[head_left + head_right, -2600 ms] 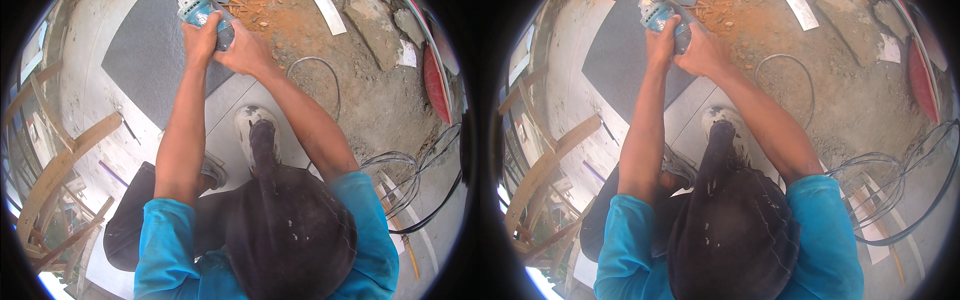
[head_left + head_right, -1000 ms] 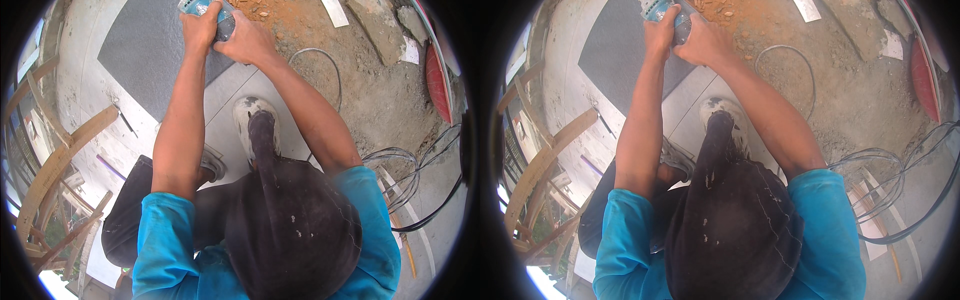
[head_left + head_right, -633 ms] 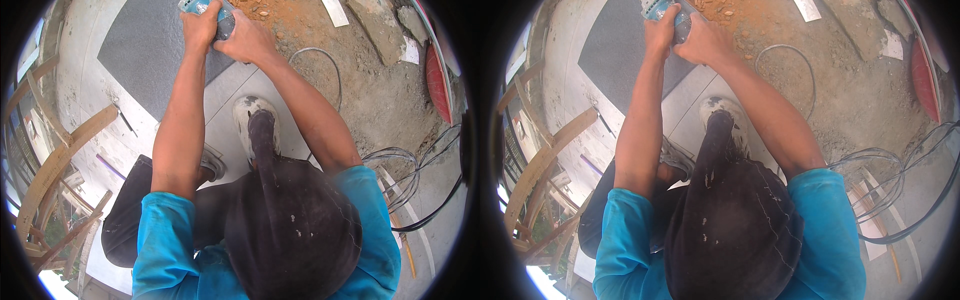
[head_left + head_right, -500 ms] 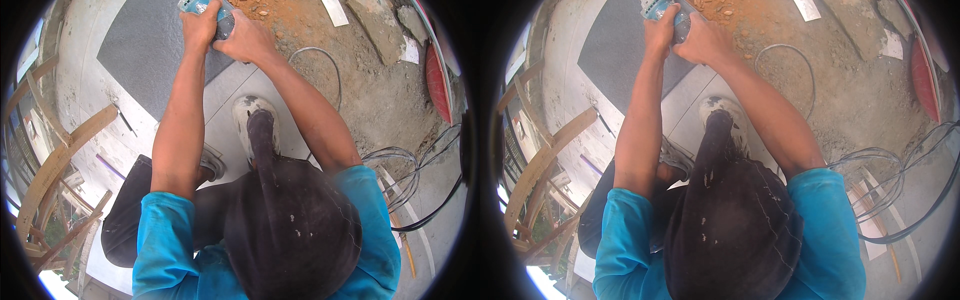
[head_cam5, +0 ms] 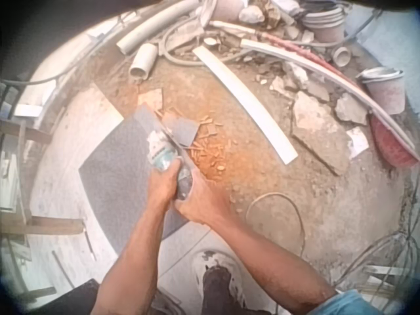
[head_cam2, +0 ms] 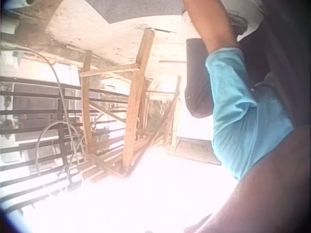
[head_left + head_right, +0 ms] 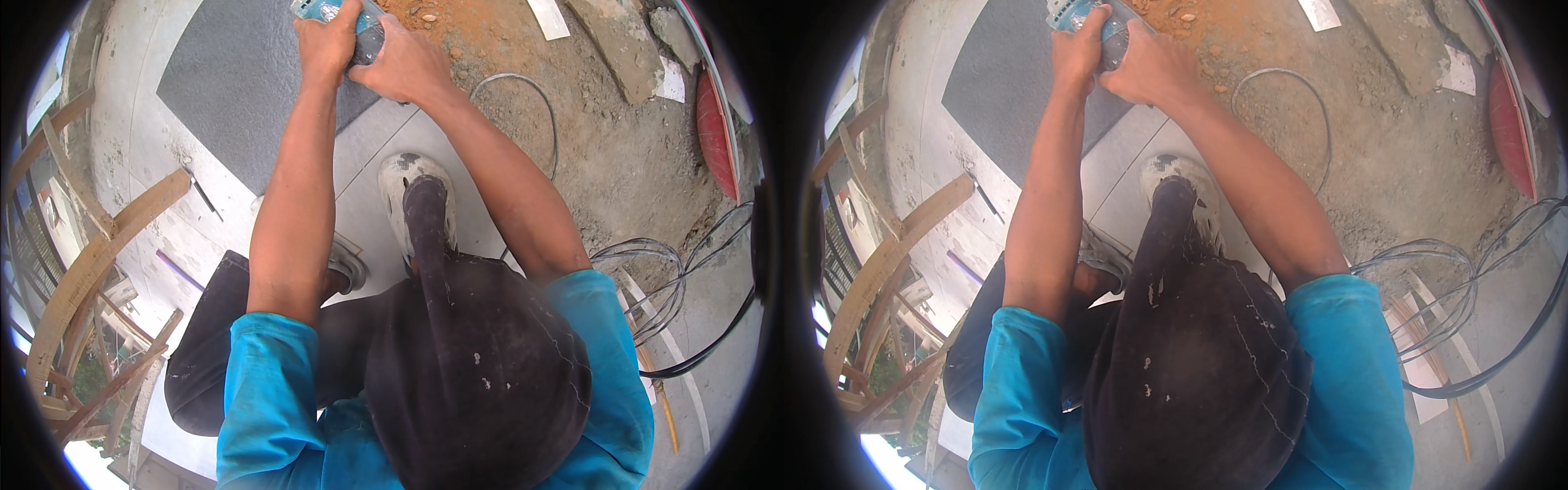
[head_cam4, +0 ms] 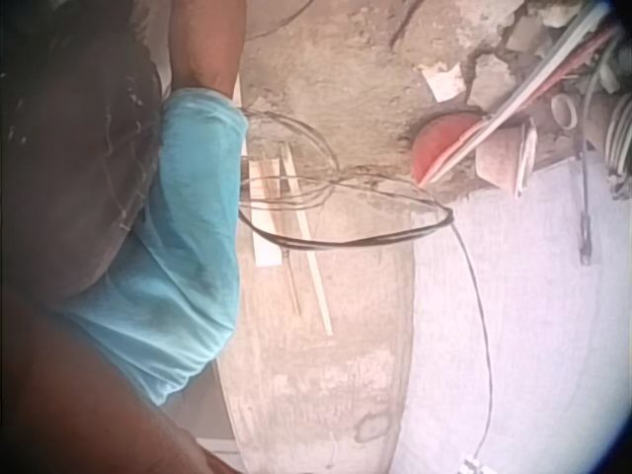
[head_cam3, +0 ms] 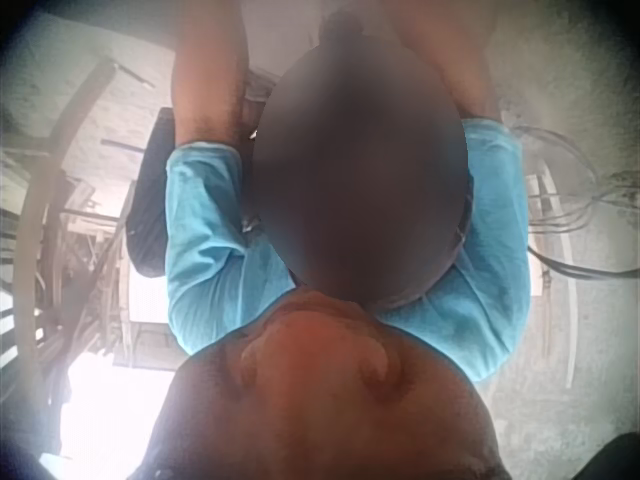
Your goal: The person carries a tile, marks it with a pen, and cuts it using an angle grinder. The person then carries the cut tile to another area.
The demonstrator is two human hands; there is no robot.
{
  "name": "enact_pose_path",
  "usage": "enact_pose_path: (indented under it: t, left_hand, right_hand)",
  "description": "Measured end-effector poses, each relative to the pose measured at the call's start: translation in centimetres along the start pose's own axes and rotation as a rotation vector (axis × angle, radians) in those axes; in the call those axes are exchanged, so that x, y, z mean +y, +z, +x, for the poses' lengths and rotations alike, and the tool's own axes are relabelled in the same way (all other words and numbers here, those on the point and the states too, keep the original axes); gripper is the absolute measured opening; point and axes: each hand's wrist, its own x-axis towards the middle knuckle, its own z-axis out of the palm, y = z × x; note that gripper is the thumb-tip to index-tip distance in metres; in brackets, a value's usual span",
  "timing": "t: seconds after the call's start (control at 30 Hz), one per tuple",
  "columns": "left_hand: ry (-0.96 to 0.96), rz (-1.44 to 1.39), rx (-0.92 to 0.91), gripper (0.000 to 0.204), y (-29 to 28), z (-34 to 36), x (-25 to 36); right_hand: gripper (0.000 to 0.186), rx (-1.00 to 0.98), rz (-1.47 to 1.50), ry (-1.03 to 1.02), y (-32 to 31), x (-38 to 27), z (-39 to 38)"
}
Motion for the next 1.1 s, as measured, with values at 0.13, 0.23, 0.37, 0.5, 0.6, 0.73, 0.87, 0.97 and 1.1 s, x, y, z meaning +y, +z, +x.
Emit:
enact_pose_path:
  t: [0.13,0.23,0.37,0.5,0.6,0.73,0.87,0.97,1.1]
  left_hand:
    - [0.005,-0.005,-0.006,0.053,-0.1,-0.7,0.6]
    - [-0.020,-0.007,-0.006,0.054,-0.1,-0.7,0.3]
    - [-0.032,0.044,0.003,0.057,0.0,-0.4,-0.1]
    - [-0.041,0.062,0.011,0.058,0.1,-0.4,-0.3]
    - [-0.044,0.058,0.008,0.058,0.2,-0.6,-0.1]
    - [-0.009,0.053,0.010,0.058,0.3,-0.8,-0.3]
    - [0.008,0.022,-0.013,0.058,0.3,-1.0,-0.4]
    - [0.030,-0.048,-0.008,0.057,0.5,-1.1,-0.6]
    - [0.039,0.046,0.014,0.057,0.5,-1.2,-0.7]
  right_hand:
    - [0.090,-0.010,0.009,0.017,-0.1,0.0,-0.4]
    - [0.087,-0.015,0.020,0.020,-0.2,0.1,-0.5]
    - [0.082,0.019,0.025,0.011,0.3,0.4,-0.4]
    - [0.079,-0.001,0.012,0.020,0.0,0.3,-0.6]
    - [0.078,0.000,-0.004,0.024,-0.1,0.3,-0.7]
    - [0.076,-0.004,0.012,0.024,0.0,0.6,-0.9]
    - [0.076,-0.010,0.006,0.035,0.0,0.6,-1.1]
    - [0.079,-0.020,0.005,0.038,-0.2,0.5,-1.3]
    - [0.081,-0.001,-0.005,0.021,0.1,0.8,-1.4]
